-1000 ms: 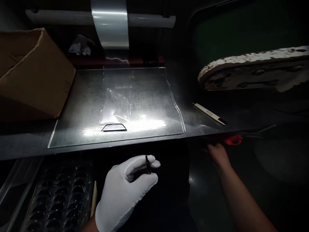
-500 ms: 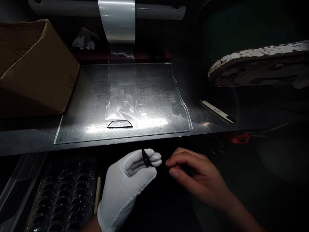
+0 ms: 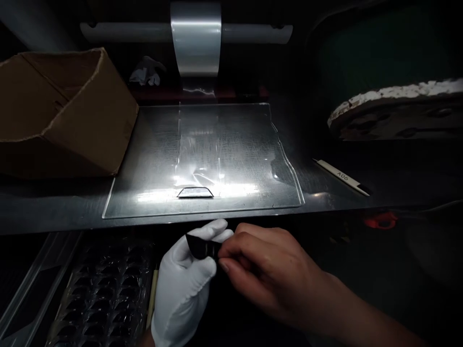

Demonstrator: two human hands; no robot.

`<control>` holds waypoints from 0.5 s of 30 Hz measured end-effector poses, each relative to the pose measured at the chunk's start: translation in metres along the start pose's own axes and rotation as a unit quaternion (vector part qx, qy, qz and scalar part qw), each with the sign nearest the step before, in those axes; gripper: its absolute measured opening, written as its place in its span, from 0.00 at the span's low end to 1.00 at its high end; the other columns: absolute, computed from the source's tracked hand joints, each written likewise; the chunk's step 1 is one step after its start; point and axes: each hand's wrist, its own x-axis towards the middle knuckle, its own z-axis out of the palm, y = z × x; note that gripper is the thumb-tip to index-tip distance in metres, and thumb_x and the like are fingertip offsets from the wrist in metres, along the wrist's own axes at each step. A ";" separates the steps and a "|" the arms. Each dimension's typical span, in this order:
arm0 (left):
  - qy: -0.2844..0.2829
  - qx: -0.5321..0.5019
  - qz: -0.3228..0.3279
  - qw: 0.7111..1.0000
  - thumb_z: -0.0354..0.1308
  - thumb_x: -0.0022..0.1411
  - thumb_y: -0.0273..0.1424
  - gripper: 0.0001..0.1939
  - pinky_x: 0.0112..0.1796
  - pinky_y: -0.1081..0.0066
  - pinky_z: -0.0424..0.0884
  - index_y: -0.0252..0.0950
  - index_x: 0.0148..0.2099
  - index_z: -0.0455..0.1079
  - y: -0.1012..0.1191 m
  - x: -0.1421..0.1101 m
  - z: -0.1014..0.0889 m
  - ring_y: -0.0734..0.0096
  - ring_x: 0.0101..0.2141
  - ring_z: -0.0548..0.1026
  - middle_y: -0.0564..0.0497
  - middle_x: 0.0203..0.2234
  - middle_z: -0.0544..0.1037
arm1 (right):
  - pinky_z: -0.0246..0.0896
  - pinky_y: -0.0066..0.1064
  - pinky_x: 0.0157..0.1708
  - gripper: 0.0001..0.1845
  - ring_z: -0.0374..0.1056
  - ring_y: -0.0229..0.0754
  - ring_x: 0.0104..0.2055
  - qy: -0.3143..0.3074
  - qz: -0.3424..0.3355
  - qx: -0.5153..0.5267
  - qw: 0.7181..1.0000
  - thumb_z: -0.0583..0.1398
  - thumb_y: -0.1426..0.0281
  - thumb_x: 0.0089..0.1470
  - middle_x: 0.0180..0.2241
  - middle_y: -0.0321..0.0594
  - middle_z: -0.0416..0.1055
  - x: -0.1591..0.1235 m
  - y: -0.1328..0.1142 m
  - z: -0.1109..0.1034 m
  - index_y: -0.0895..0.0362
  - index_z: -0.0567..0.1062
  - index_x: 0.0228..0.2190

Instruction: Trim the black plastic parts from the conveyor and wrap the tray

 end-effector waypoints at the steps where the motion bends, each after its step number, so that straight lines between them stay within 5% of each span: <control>1: 0.007 0.027 -0.002 1.000 0.72 0.61 0.33 0.16 0.54 0.72 0.77 0.45 0.52 0.82 0.002 0.000 -0.001 0.60 0.53 0.82 0.50 0.52 0.85 | 0.57 0.28 0.28 0.02 0.64 0.34 0.29 -0.017 -0.001 -0.007 1.000 0.61 0.73 0.65 0.30 0.33 0.70 0.003 0.000 0.000 0.55 0.75 0.39; 6: 0.050 0.093 0.011 0.994 0.72 0.57 0.46 0.28 0.53 0.58 0.80 0.41 0.57 0.79 0.014 0.003 -0.004 0.46 0.52 0.82 0.41 0.53 0.84 | 0.57 0.26 0.27 0.03 0.64 0.33 0.26 -0.023 -0.018 -0.031 0.999 0.60 0.72 0.65 0.28 0.31 0.71 0.032 0.007 -0.017 0.53 0.73 0.36; 9: 0.096 0.194 0.070 0.974 0.68 0.62 0.47 0.21 0.54 0.55 0.80 0.43 0.53 0.82 0.024 0.007 -0.008 0.47 0.51 0.83 0.43 0.49 0.86 | 0.56 0.28 0.27 0.05 0.67 0.35 0.28 -0.018 -0.023 -0.146 0.989 0.59 0.70 0.66 0.30 0.33 0.74 0.071 0.022 -0.032 0.54 0.75 0.37; 15: 0.080 0.344 0.144 0.925 0.62 0.66 0.41 0.11 0.48 0.63 0.82 0.50 0.44 0.85 0.035 0.018 -0.023 0.55 0.44 0.85 0.49 0.40 0.88 | 0.43 0.31 0.25 0.08 0.65 0.36 0.24 -0.167 -0.023 -0.346 0.923 0.59 0.71 0.65 0.29 0.35 0.75 0.138 0.050 -0.032 0.56 0.75 0.32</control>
